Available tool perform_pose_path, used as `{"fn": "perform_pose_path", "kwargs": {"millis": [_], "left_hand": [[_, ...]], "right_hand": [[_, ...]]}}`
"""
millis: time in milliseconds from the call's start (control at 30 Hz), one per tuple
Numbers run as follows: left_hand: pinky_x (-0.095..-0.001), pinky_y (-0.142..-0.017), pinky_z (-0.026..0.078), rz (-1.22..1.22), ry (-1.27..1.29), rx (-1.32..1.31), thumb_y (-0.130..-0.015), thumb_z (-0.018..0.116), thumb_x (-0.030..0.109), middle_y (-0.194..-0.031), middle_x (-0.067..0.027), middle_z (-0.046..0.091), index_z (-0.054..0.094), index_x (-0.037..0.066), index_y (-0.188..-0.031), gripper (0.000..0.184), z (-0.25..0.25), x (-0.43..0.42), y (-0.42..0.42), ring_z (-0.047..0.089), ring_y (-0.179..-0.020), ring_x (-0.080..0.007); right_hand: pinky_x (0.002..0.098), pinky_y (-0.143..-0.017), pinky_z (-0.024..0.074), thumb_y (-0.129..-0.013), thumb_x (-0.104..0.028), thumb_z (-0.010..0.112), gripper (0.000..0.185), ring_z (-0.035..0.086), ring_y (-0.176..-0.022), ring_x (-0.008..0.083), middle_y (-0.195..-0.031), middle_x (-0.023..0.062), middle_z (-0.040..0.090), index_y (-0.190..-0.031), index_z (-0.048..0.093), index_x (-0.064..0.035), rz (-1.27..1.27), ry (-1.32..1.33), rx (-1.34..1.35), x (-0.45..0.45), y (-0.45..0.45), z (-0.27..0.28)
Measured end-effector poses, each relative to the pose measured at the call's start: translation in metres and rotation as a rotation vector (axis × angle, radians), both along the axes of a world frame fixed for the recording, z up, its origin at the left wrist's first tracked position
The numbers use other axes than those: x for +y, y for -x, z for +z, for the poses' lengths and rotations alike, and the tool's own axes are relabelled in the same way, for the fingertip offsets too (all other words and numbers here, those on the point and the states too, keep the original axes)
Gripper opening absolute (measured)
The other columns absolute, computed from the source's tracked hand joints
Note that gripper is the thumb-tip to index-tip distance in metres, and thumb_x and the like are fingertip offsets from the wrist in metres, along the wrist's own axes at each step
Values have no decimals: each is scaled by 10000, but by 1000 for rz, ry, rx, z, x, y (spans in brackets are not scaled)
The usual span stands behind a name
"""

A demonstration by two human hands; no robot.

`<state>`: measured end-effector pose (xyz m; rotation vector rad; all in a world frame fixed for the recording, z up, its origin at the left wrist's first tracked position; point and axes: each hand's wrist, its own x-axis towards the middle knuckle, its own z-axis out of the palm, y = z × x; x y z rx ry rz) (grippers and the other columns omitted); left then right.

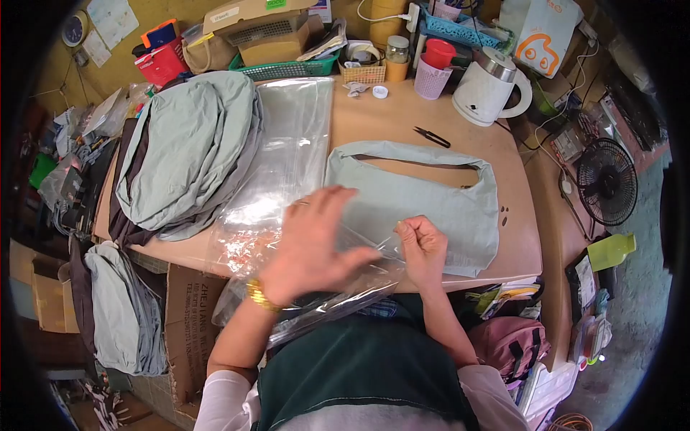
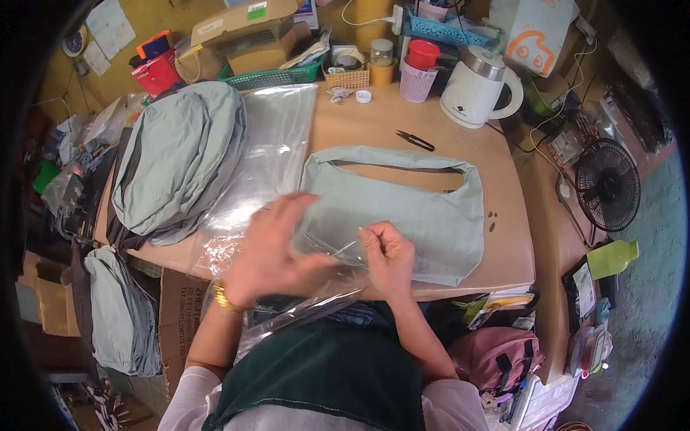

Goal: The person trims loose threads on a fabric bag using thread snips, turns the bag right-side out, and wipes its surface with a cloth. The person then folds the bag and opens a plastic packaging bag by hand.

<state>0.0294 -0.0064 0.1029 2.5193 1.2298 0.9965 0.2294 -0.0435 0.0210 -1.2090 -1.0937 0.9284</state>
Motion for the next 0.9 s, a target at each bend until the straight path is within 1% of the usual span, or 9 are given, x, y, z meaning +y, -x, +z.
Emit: {"fn": "perform_pose_path", "kwargs": {"millis": [33,67,133,200,300,567,667,767,900], "left_hand": [[-401,-776,478,36,-84,-25,-794,715,187,-954,-127,636,597,61,-1047,307,2,-4,-8,627,-861,-341],[-402,-771,484,27,71,126,-770,692,137,-949,-125,635,592,70,-1033,289,-7,-5,-10,632,-861,-331],[-401,-708,507,93,154,238,-714,599,-8,-873,-112,631,589,77,-929,232,-19,0,-2,647,-803,-298],[-384,-684,515,140,243,240,-723,608,-12,-855,-114,642,611,67,-905,198,-16,8,28,658,-789,-284],[-355,-653,524,127,404,123,-751,637,-2,-818,-119,658,651,46,-869,128,-24,8,46,674,-738,-266],[-278,-660,517,58,700,-178,-857,663,49,-840,-109,703,690,7,-941,97,-31,1,58,666,-682,-154],[-220,-672,495,13,837,-676,-908,648,63,-857,-26,694,693,-28,-965,116,-27,9,61,599,-740,-55],[-203,-656,474,59,888,-824,-912,663,100,-808,-16,678,683,-29,-890,132,-30,14,66,583,-717,-52],[-199,-579,432,95,853,-714,-907,688,153,-707,8,638,672,-22,-791,211,-35,19,74,544,-644,-43]], "right_hand": [[189,-552,335,-956,-83,588,136,400,-644,20,-702,-48,497,-849,616,-4,14,-35,6,0,5,3],[189,-552,335,-956,-83,588,136,400,-644,20,-702,-48,497,-849,616,-4,21,-33,4,0,0,2],[214,-568,369,-945,-98,601,137,440,-654,46,-686,-43,503,-852,608,3,-267,-105,-302,3,-30,-1],[245,-590,399,-938,-115,609,147,457,-656,71,-677,-14,524,-848,608,2,-465,-172,-557,-2,-75,3],[274,-587,415,-939,-148,609,184,464,-635,87,-668,24,555,-834,613,2,-501,-61,-475,-13,-113,-10],[322,-514,364,-921,-171,637,234,417,-533,137,-572,94,445,-795,587,20,-592,149,-937,-12,-153,-1],[327,-512,350,-934,-176,620,258,398,-539,134,-572,92,427,-781,572,26,-543,63,-789,-5,-165,-6],[316,-515,341,-943,-177,608,275,378,-549,124,-573,69,414,-767,561,28,-555,101,-766,-3,-171,-8],[310,-519,335,-948,-182,605,292,369,-568,107,-583,44,407,-751,551,27,-539,126,-747,-4,-177,-8]]}}
